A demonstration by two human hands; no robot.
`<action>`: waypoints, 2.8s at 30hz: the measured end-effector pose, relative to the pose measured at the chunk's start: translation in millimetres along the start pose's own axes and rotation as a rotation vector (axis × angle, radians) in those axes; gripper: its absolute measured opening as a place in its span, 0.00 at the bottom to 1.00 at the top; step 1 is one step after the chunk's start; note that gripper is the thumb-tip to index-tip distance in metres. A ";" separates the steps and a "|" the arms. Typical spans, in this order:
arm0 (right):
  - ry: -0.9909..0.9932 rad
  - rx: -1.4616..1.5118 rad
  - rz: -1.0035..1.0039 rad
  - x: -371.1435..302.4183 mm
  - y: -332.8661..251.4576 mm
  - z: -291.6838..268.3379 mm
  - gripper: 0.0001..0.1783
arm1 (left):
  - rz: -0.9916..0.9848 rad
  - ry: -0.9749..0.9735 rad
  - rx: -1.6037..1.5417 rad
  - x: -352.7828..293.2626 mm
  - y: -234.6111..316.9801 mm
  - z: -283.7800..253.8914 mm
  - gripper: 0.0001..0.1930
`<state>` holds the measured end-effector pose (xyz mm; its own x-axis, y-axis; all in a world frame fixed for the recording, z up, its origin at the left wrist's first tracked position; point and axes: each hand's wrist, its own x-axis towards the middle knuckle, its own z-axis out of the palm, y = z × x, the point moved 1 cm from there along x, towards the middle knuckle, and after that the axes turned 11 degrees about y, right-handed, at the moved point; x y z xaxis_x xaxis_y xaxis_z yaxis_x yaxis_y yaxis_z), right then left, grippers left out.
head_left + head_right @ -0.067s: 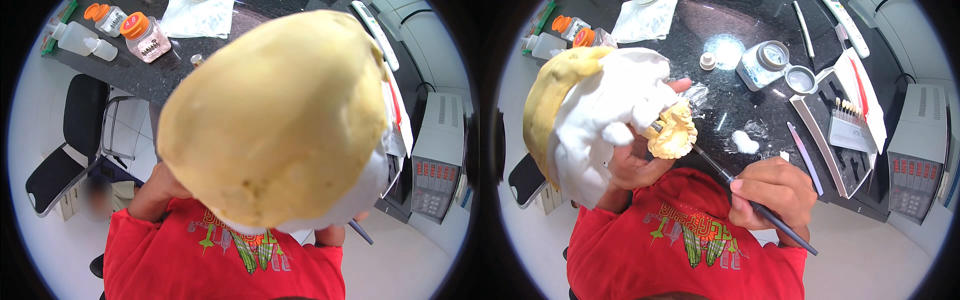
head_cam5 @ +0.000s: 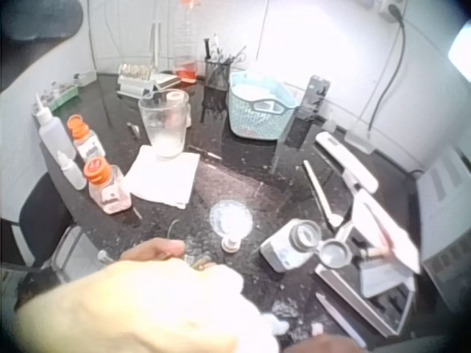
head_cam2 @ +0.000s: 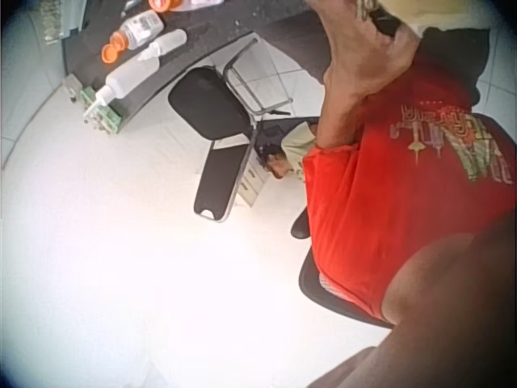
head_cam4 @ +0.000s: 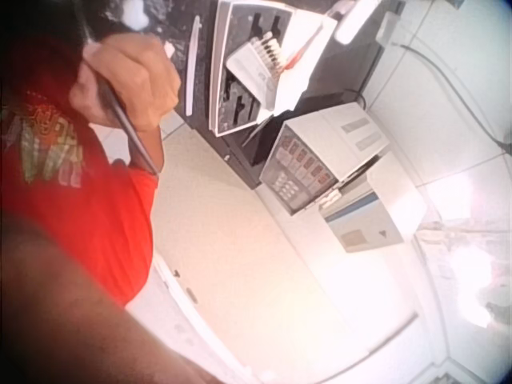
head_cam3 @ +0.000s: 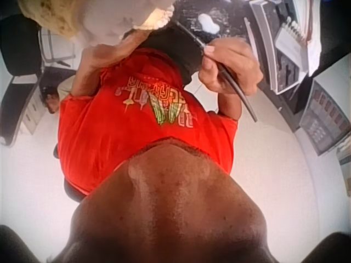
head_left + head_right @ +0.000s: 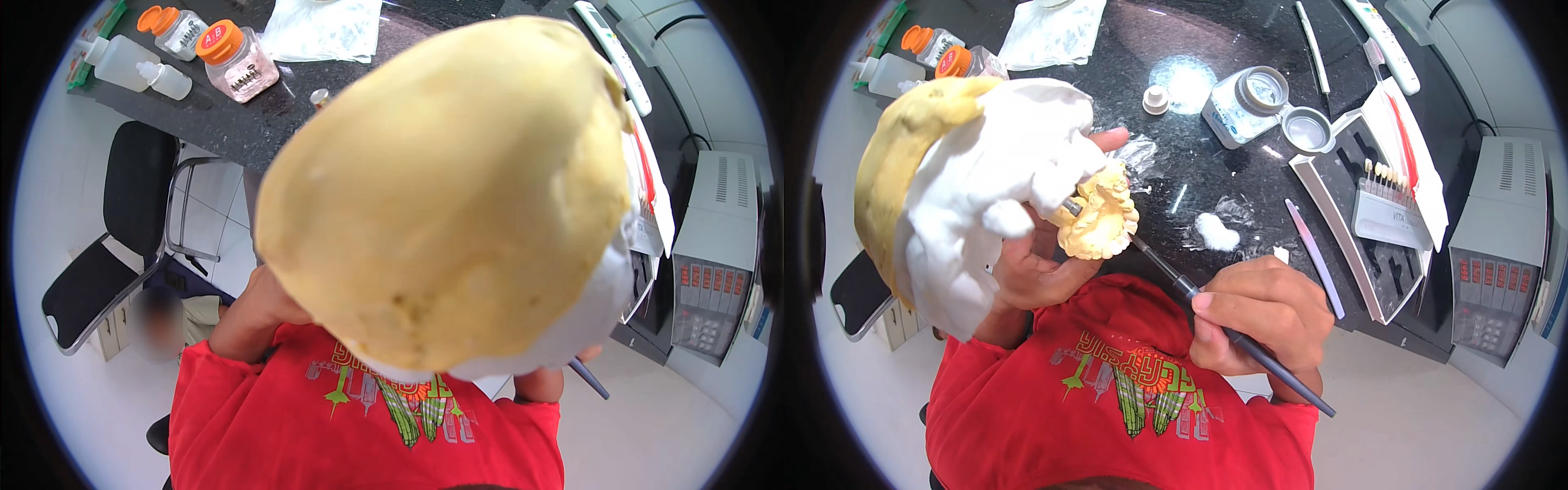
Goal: The person applies a white paste to a dental model using a brush, picking up small amounts of the material from a surface and carefully brushing it onto the teeth of the yellow cast.
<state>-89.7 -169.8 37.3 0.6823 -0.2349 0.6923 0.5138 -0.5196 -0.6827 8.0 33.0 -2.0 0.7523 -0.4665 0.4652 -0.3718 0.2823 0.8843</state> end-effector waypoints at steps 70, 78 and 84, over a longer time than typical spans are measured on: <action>0.158 0.074 0.127 -18.4 -6.8 -22.1 0.07 | -0.100 -0.035 0.118 -15.1 -4.4 -6.8 0.43; 0.089 -0.019 0.026 -6.7 -4.6 3.5 0.12 | -0.109 -0.001 0.133 -10.2 -15.1 -2.5 0.42; 0.031 0.006 0.003 -5.2 2.7 3.7 0.11 | -0.127 0.058 0.138 1.4 -23.9 1.6 0.41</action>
<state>-90.0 -166.9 31.0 0.6670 -0.2620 0.6974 0.5154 -0.5137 -0.6859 17.1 24.2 -22.4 0.8263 -0.4410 0.3503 -0.3401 0.1050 0.9345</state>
